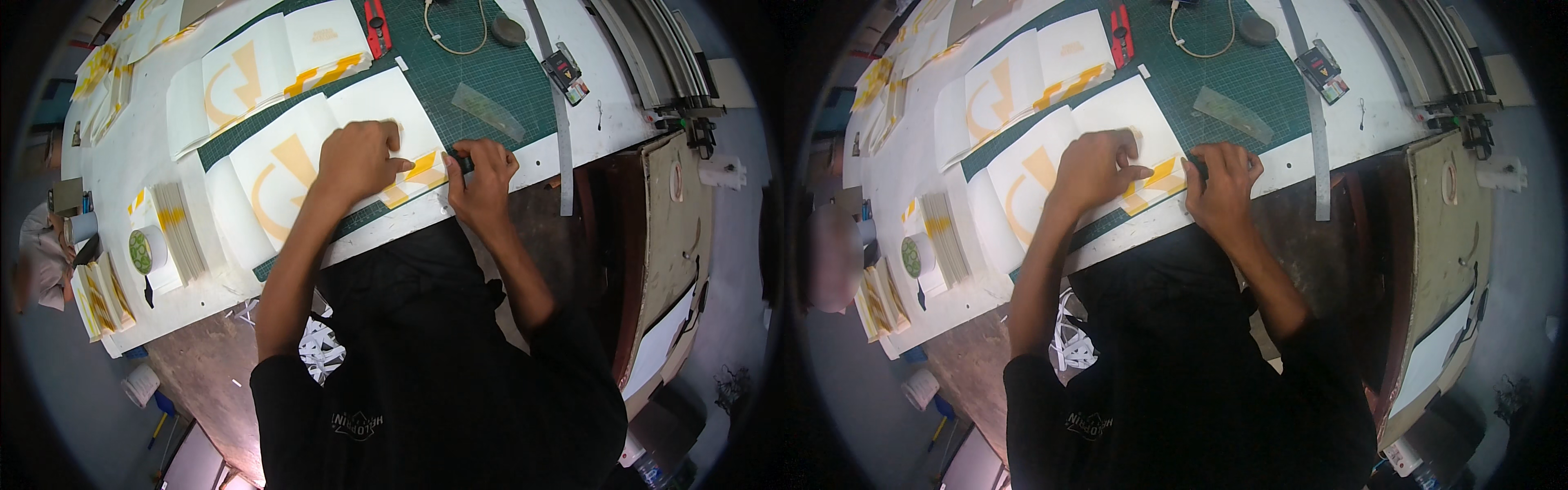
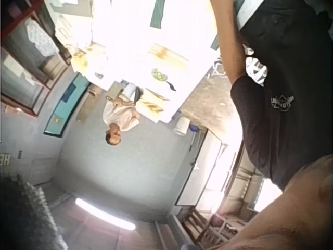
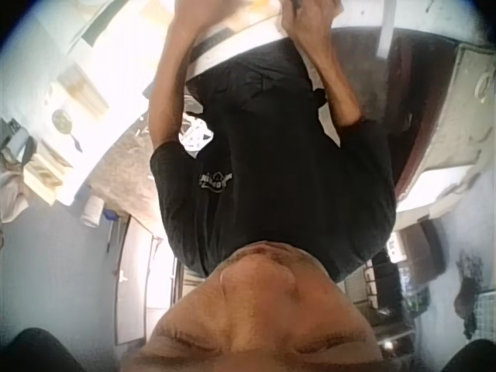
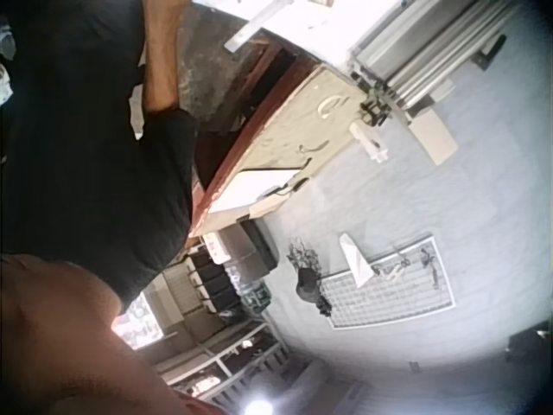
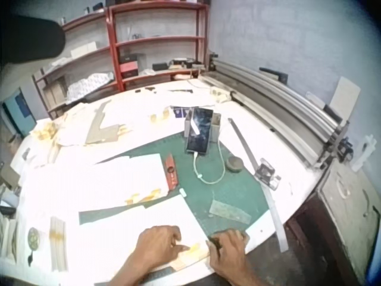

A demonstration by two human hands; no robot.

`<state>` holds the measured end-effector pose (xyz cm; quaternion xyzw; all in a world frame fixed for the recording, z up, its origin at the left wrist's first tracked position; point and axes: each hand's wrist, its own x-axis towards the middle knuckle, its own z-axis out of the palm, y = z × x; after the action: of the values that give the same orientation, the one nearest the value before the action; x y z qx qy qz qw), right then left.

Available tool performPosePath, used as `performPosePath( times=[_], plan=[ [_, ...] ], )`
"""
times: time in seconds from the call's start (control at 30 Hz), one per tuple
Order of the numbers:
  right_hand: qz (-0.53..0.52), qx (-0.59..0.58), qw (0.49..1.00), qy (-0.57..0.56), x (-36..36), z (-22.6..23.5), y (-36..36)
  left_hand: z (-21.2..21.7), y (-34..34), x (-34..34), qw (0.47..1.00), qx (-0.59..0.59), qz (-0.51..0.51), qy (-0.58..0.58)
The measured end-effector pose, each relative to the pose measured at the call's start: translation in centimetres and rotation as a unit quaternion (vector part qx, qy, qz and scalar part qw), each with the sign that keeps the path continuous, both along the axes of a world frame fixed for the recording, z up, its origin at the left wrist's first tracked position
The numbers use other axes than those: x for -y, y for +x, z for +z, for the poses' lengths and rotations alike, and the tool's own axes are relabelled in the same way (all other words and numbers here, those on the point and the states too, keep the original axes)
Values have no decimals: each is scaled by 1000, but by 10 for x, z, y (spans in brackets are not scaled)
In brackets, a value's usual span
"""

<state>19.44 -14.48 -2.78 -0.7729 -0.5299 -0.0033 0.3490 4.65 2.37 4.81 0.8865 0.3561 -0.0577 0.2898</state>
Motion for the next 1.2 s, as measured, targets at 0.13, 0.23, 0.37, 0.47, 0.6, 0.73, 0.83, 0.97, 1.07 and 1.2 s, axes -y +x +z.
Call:
performPosePath(
  times=[0.13, 0.23, 0.37, 0.47, 0.6, 0.73, 0.83, 0.97, 1.07, 1.2],
  plan=[
    [-26, 38, 999, -1, 0, 7, -13, 0, 7, -18, 999, -9, -17, -30],
    [-28, 63, 998, -5, -3, 10, -33, -2, 8, -24, 999, -13, -30, -29],
    [3, 41, 999, 2, -8, 12, -68, -5, 8, -28, 998, -21, -37, -40],
    [20, 14, 1000, 19, -13, 8, -85, -5, 11, -29, 998, -30, -35, -41],
    [5, -21, 997, 72, 2, 18, -63, -4, 8, -26, 998, -22, -32, -40],
    [-32, 6, 998, 59, 20, -3, -20, -5, 6, -20, 999, -28, -16, -42],
    [-38, 28, 998, 33, 16, -4, -26, -2, 7, -20, 998, -32, -23, -46],
    [-21, 54, 998, 19, -5, 7, -74, -9, 4, -22, 999, -18, -23, -23],
    [17, -7, 1000, 8, -8, 21, -84, -11, 4, -20, 999, -18, -19, -27],
    [-48, 42, 995, 71, 6, 2, -47, -8, 2, -17, 999, -13, -11, -32]
  ],
)
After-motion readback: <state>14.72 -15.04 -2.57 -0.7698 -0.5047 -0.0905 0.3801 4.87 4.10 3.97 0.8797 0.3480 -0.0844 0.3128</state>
